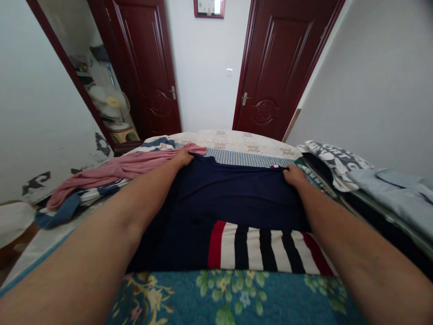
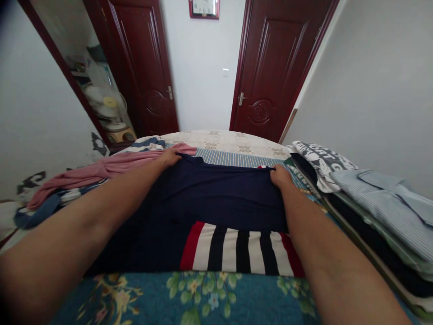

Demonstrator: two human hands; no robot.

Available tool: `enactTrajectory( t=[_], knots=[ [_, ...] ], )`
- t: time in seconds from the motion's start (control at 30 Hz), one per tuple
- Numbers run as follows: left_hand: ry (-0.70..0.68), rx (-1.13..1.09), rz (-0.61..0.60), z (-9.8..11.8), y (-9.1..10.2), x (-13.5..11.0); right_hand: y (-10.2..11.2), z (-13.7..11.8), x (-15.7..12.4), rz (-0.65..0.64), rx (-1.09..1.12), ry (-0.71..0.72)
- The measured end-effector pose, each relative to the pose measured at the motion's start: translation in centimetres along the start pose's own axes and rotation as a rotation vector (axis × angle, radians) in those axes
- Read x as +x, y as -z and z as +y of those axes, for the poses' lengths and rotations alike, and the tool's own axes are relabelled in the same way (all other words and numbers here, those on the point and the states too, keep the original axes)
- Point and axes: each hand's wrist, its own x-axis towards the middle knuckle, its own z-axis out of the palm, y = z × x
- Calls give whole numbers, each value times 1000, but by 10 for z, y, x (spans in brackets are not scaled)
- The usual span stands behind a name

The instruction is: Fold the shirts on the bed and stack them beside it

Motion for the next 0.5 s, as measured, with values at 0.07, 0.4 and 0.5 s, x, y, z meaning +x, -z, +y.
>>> enactTrajectory(
  t=[0.07, 0.4, 0.5],
  knots=[
    [62, -26, 14, 4, 9, 1, 6, 2, -1, 3, 112, -65],
    [21, -287, 7, 39, 37, -14, 23, -13, -25, 26, 863, -324],
    [-28, -339, 13, 49, 47, -28, 36, -14, -40, 41, 1042, -264]
  ],
)
